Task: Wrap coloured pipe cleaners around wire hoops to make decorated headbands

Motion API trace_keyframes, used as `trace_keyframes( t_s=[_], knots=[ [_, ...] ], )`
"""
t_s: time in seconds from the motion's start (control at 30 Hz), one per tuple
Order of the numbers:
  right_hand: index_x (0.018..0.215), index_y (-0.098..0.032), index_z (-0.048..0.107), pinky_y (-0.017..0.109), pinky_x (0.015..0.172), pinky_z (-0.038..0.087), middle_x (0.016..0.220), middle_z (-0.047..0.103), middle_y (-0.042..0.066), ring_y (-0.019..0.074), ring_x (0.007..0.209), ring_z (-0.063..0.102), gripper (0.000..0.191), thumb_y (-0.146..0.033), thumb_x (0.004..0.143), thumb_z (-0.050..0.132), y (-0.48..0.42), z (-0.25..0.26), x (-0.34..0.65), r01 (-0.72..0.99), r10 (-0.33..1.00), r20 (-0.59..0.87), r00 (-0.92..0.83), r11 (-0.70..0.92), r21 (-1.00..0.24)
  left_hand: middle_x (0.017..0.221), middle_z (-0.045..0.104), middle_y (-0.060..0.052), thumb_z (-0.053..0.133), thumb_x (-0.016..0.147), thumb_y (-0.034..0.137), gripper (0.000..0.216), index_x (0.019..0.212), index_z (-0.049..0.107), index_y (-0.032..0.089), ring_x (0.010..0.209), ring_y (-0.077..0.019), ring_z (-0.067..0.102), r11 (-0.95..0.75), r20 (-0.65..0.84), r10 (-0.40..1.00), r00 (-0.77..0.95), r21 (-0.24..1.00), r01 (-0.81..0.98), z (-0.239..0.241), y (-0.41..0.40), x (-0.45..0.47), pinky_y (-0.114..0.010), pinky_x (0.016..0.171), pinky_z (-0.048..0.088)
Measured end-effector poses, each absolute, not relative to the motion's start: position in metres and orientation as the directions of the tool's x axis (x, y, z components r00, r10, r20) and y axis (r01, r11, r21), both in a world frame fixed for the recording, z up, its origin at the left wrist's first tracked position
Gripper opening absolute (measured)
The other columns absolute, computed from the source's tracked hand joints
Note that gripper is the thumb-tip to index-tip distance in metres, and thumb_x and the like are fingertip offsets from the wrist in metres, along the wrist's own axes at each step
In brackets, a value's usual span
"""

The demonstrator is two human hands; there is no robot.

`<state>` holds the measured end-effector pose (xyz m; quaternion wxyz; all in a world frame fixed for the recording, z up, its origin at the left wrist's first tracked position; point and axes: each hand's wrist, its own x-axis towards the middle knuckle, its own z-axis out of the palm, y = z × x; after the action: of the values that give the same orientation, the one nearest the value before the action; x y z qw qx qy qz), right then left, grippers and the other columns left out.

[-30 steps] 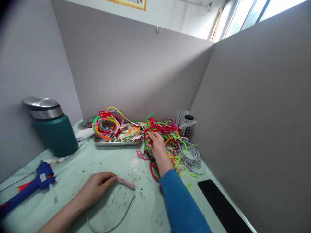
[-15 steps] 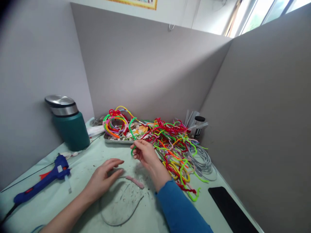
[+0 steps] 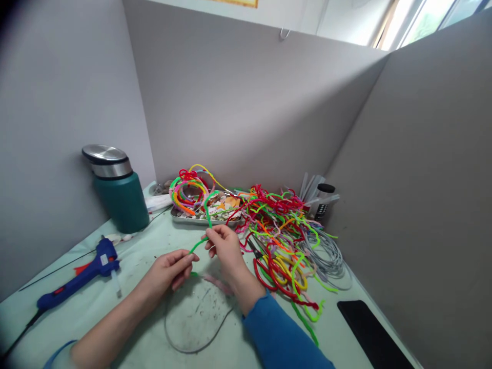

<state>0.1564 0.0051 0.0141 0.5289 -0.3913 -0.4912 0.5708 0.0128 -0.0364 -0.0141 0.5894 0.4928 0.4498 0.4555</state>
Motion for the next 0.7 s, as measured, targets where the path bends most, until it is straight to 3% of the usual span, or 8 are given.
trace_keyframes(
  t_s=[0.1,0.2,0.37,0.53,0.7],
  knots=[
    [0.077,-0.014,0.057,0.017,0.040,0.034,0.070,0.063,0.002,0.0078,0.050,0.050,0.029,-0.042,0.072,0.062,0.009,0.008,0.160,-0.195,0.981,-0.001,-0.192,-0.039,-0.980,0.047,0.044,0.008,0.062,0.075,0.039,0.026,0.081,0.060,0.014,0.033,-0.0016,0.025,0.163,-0.110,0.976,0.189,0.942,-0.294,-0.011,-0.037,0.010,-0.017,0.035,0.019],
    [0.081,-0.014,0.060,0.015,0.039,0.032,0.081,0.066,0.005,0.0075,0.054,0.053,0.027,-0.040,0.076,0.059,0.007,0.007,0.160,-0.037,0.953,-0.055,-0.298,-0.069,-0.997,0.047,0.041,0.009,0.063,0.075,0.036,0.025,0.084,0.059,0.013,0.033,-0.0004,0.020,0.178,-0.126,0.981,0.144,0.880,-0.440,-0.011,-0.035,0.005,-0.015,0.034,0.019],
    [0.068,-0.012,0.063,0.015,0.037,0.028,0.064,0.063,0.000,0.0038,0.040,0.043,0.020,-0.027,0.079,0.052,-0.002,0.014,0.160,0.284,0.843,-0.189,-0.504,-0.045,-0.958,0.047,0.039,0.010,0.065,0.075,0.032,0.024,0.088,0.059,0.012,0.033,0.0004,0.020,0.118,-0.080,0.993,0.093,0.815,-0.567,-0.012,-0.033,0.000,-0.014,0.034,0.020],
    [0.068,-0.012,0.062,0.015,0.036,0.027,0.056,0.060,-0.001,0.0030,0.038,0.038,0.022,-0.030,0.079,0.054,-0.005,0.015,0.162,0.267,0.735,-0.227,-0.639,-0.065,-0.962,0.048,0.040,0.010,0.064,0.076,0.030,0.023,0.089,0.058,0.012,0.033,0.0008,0.021,0.114,-0.082,0.993,0.081,0.793,-0.599,-0.012,-0.031,0.000,-0.013,0.033,0.021],
    [0.077,-0.013,0.062,0.014,0.039,0.030,0.064,0.062,0.000,0.0037,0.042,0.042,0.015,-0.027,0.077,0.056,-0.006,0.014,0.163,0.190,0.707,-0.189,-0.681,-0.079,-0.979,0.050,0.042,0.009,0.063,0.077,0.029,0.022,0.090,0.057,0.012,0.032,0.0005,0.023,0.108,-0.099,0.994,0.049,0.782,-0.614,-0.016,-0.029,-0.001,-0.013,0.033,0.022]
  ],
)
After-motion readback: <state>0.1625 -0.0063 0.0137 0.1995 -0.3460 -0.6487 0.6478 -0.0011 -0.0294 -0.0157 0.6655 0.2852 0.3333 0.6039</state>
